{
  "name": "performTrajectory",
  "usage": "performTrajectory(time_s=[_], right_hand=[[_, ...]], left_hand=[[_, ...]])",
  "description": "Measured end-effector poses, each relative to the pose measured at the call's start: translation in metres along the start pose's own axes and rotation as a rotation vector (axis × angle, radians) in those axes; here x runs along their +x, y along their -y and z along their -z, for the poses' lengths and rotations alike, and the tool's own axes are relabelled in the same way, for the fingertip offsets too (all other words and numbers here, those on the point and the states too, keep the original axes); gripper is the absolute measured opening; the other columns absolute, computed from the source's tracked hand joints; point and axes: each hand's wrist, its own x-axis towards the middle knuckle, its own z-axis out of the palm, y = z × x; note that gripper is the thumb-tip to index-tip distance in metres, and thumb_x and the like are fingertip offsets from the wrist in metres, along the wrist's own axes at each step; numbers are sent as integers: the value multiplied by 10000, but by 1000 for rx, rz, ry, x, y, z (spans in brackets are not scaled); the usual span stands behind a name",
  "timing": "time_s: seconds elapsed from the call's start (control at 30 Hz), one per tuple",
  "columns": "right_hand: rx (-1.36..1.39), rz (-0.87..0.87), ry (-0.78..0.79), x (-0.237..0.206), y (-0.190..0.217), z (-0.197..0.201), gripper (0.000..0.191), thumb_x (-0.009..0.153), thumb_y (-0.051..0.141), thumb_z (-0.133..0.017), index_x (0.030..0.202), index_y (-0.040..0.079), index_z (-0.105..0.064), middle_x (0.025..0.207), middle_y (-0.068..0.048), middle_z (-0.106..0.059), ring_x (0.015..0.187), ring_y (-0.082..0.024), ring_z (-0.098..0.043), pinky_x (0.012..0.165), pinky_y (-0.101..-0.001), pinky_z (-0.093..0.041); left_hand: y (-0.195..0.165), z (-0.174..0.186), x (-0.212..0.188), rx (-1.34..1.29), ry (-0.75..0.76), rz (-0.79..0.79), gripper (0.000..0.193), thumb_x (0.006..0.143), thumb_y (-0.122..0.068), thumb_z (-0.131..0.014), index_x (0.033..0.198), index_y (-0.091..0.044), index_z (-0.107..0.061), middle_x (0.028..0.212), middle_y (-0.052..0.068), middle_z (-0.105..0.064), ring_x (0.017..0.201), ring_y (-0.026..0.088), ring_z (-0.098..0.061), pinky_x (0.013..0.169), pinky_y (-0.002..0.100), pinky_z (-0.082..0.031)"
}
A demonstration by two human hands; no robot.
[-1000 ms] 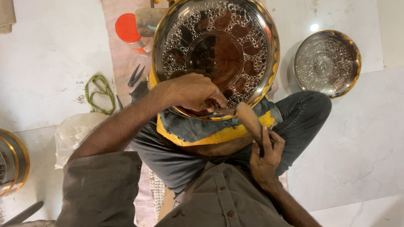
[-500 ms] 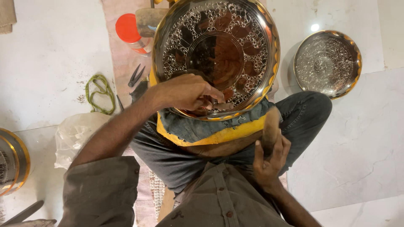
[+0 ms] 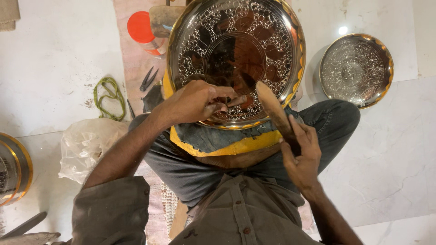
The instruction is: The person sits on the floor and uses a wooden mallet to repeatedly strike a small metal piece placed on a decorative metal plate. They adjust the piece and continue hammering to shape or flatten it.
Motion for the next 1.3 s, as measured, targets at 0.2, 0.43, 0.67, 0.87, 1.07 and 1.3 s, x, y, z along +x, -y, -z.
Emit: performTrajectory(time_s=[0.2,0.43,0.67,0.87,1.07,1.3], right_hand=[[-63,60,23,18,-1,5,614,900,-7,-701,1489,97,-560,1280,-161,-591,1156,-280,-627,984,-362,-547],[-125,2,-13,-13,-3,-9,617,892,-53,-684,1485,78,-573,1288,-181,-546,1178,-269,-589,964,-388,-528],[-9,-39,-97,-35,-7,-22,566,942,-31,-683,1484,65,-553,1297,-181,-539,1183,-274,-590,980,-370,-516],[-77,5,-96,-39,-16,-21,571,955,4,-697,1498,82,-539,1309,-180,-539,1223,-300,-579,1006,-389,-520],[-50,-27,-52,-42,-22,-21,588,954,5,-683,1513,79,-519,1325,-199,-531,1229,-307,-574,992,-374,-540],[140,-112,-120,-44,-15,-24,602,960,4,-665,1528,137,-516,1288,-176,-533,1173,-292,-595,966,-361,-536]], left_hand=[[0,-1,6,99,56,20,431,803,-2,-704,1220,-109,-697,886,104,-783,738,232,-772,725,378,-604],[-2,4,24,83,280,27,363,848,-54,-697,1186,-187,-708,878,38,-801,766,199,-776,702,412,-572],[-5,9,35,112,424,24,363,838,-145,-743,1191,-224,-719,871,9,-797,770,199,-760,689,419,-541],[-7,7,32,143,428,66,365,853,-169,-758,1211,-233,-720,842,30,-797,752,197,-754,701,418,-538],[-4,4,28,100,364,78,400,837,-146,-767,1227,-216,-716,864,23,-796,711,167,-762,722,387,-561],[-4,4,30,146,432,152,389,855,-153,-756,1231,-243,-711,844,17,-803,738,164,-768,752,389,-560]])
